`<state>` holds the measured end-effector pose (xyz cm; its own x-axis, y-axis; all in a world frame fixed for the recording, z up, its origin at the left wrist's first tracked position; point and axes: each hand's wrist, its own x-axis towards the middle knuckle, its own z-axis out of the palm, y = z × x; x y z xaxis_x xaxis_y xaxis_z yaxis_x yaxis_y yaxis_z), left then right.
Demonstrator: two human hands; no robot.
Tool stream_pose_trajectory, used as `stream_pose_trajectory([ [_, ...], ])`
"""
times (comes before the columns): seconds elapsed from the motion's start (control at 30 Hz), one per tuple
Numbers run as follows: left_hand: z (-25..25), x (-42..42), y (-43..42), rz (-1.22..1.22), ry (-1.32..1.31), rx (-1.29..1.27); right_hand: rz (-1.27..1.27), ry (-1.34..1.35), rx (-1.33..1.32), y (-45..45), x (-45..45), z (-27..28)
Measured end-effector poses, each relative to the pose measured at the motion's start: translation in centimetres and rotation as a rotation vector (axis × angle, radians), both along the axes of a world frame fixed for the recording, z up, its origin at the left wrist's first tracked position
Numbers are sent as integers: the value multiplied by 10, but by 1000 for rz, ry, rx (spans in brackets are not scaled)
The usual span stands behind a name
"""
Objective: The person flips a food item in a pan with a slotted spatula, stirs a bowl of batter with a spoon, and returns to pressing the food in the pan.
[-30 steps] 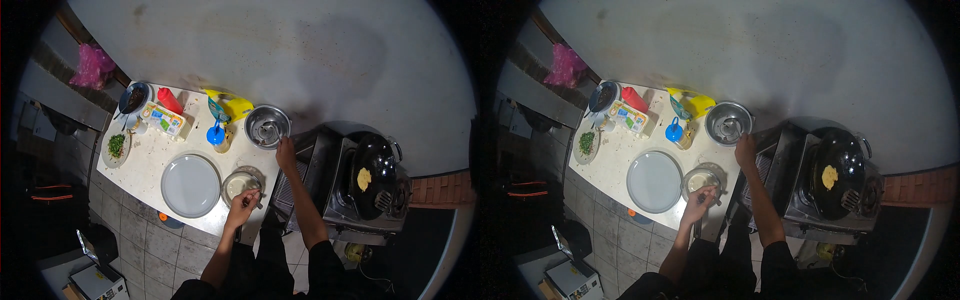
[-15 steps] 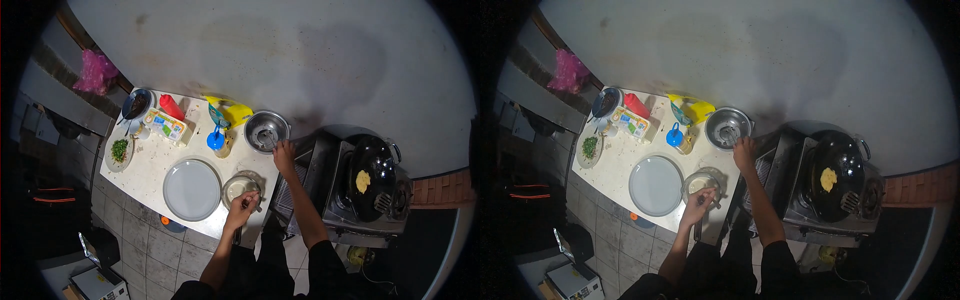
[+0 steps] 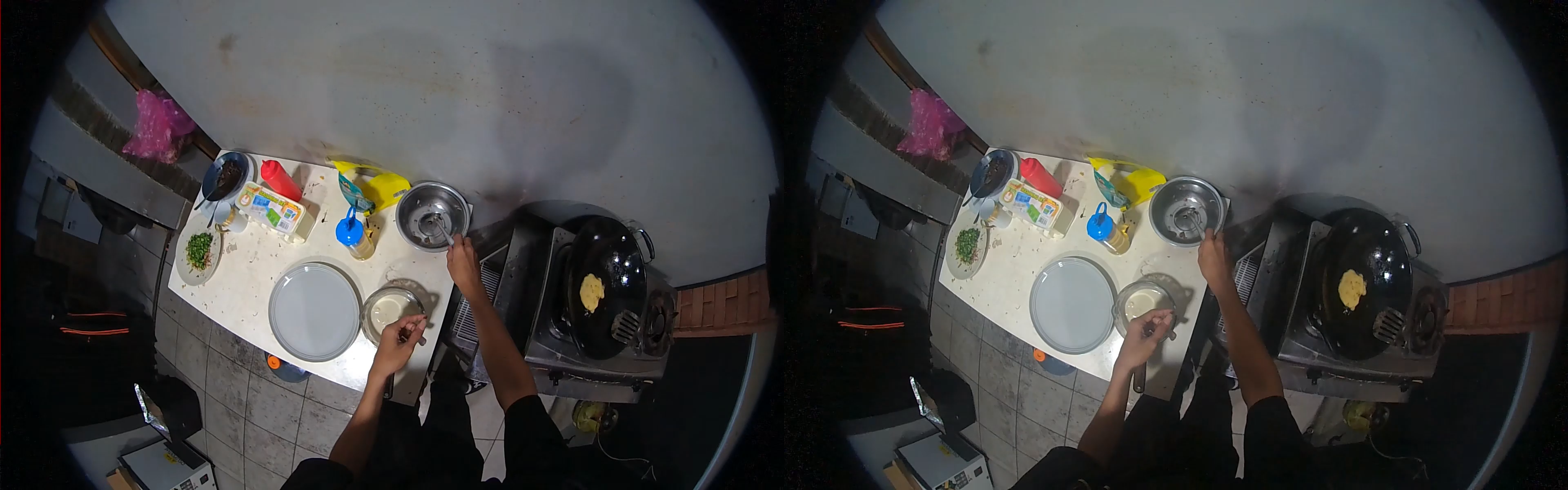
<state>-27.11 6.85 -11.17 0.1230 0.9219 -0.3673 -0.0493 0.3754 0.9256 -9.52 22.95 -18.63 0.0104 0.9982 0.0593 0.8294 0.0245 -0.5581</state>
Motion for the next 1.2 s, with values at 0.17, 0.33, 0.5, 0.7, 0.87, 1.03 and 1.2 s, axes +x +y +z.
stream_pose_trajectory([
  [0.17, -5, 0, -2, -3, -10, 6, -26, -34, 15, 3, 0, 0],
  [0.33, -6, 0, -3, 9, -22, 19, 5, -76, 63, 0, 1, 6],
  [0.5, -1, -2, -2, 9, -14, 13, -5, -29, 42, 1, -1, 15],
  [0.7, 10, -6, 2, -9, -14, 32, -34, -17, 79, -7, 0, 21],
  [0.87, 17, -9, 13, 41, 33, 96, -133, 145, 168, -6, 15, -9],
  [1.03, -28, -12, 71, 127, 306, 203, -147, 315, 224, -15, 22, -15],
  [1.2, -58, -5, 143, 169, 435, 123, -204, 596, 69, -29, 23, -30],
])
